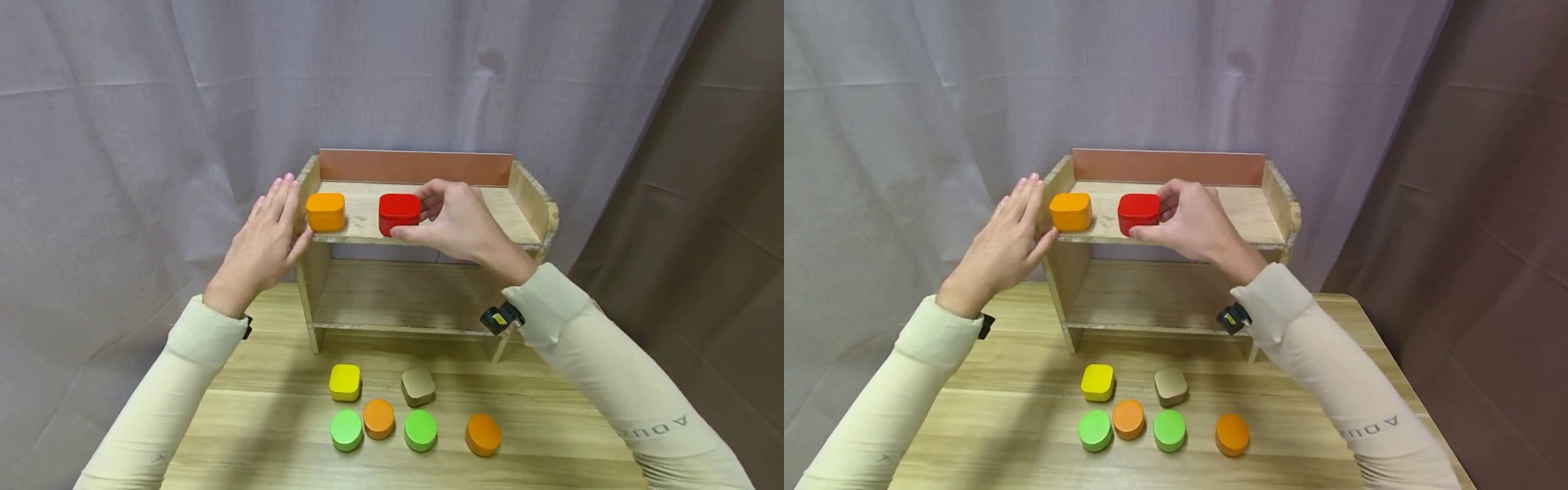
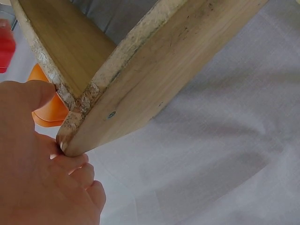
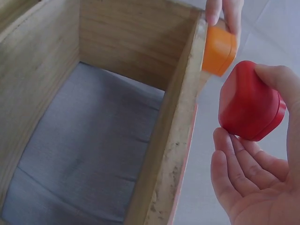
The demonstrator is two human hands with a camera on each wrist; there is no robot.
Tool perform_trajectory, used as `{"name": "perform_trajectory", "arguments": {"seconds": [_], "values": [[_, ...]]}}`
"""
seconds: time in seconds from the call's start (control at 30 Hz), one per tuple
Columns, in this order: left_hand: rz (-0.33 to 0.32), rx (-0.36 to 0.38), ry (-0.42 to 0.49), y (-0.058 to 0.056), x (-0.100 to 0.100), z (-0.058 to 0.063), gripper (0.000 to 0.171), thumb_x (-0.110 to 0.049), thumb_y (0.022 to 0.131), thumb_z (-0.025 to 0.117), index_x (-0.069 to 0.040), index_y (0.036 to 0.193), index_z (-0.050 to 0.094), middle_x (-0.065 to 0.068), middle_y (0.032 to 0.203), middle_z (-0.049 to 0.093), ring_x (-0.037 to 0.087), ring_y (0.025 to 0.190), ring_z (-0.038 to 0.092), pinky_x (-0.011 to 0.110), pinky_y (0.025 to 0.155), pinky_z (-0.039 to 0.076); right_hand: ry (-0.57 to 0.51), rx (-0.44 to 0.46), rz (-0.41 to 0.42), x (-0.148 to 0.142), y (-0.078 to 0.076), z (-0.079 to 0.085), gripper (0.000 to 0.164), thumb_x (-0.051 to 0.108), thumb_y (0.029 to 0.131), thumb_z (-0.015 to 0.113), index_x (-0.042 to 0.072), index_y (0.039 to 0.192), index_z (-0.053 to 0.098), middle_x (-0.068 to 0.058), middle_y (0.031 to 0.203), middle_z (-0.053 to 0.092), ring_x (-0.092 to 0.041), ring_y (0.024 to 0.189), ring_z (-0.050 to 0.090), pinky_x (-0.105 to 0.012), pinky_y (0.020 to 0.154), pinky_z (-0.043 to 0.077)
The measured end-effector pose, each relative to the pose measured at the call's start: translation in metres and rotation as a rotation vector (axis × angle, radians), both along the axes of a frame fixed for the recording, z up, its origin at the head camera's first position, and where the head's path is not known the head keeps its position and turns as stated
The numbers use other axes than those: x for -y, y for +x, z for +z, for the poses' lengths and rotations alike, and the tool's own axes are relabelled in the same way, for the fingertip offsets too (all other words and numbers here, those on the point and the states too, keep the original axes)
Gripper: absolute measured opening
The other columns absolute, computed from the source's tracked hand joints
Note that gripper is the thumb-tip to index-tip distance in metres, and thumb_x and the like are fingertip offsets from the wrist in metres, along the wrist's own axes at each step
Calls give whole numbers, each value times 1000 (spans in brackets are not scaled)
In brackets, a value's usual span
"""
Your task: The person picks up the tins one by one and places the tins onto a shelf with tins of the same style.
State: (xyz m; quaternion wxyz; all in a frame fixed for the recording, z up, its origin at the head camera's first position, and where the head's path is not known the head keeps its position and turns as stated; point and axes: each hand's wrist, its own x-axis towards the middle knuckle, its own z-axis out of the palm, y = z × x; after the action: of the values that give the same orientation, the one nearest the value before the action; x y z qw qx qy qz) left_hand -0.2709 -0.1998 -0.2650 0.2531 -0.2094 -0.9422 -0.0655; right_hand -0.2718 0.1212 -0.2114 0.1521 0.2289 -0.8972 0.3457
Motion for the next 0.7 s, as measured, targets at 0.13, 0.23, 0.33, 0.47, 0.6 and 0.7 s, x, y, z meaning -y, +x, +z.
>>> {"name": "perform_trajectory", "arguments": {"seconds": [0.13,0.23,0.33,0.47,0.6,0.7], "values": [[1,6,2,1,1,-1,80,-37,111,49,2,168,8,21,178,8,40,165,13,59,134,18,-36,0,-5,7,-11,-3,59,38,74,95,5,117,71,-8,105,80,-20,91,77,-34,80,62],[0,6,5,2,1,-1,80,-37,111,48,2,168,8,20,178,8,39,166,12,59,134,18,-53,-3,-4,13,-18,-6,60,38,73,95,5,117,72,-8,104,80,-20,89,77,-35,79,62],[-4,-1,9,2,1,-1,80,-37,111,49,2,168,8,20,178,8,40,166,13,59,134,18,-54,6,-2,19,-23,-8,60,39,74,94,4,117,71,-10,105,79,-21,91,76,-36,82,63],[-7,-7,8,2,0,-1,80,-36,111,49,3,168,9,21,178,9,40,165,13,60,133,19,-54,46,-5,24,-27,-11,60,38,77,94,3,118,69,-11,107,77,-24,94,74,-38,86,63],[-7,-1,6,1,-1,-1,80,-37,111,49,2,168,8,21,178,10,40,165,13,59,134,18,-56,72,-4,29,-29,-14,59,37,78,93,3,119,68,-11,109,76,-25,96,73,-38,88,64],[-6,5,3,2,-1,-1,80,-37,111,49,2,169,8,20,178,9,39,166,12,60,134,18,-54,72,-3,31,-30,-16,59,37,78,93,2,120,68,-12,109,77,-25,96,73,-38,88,65]]}}
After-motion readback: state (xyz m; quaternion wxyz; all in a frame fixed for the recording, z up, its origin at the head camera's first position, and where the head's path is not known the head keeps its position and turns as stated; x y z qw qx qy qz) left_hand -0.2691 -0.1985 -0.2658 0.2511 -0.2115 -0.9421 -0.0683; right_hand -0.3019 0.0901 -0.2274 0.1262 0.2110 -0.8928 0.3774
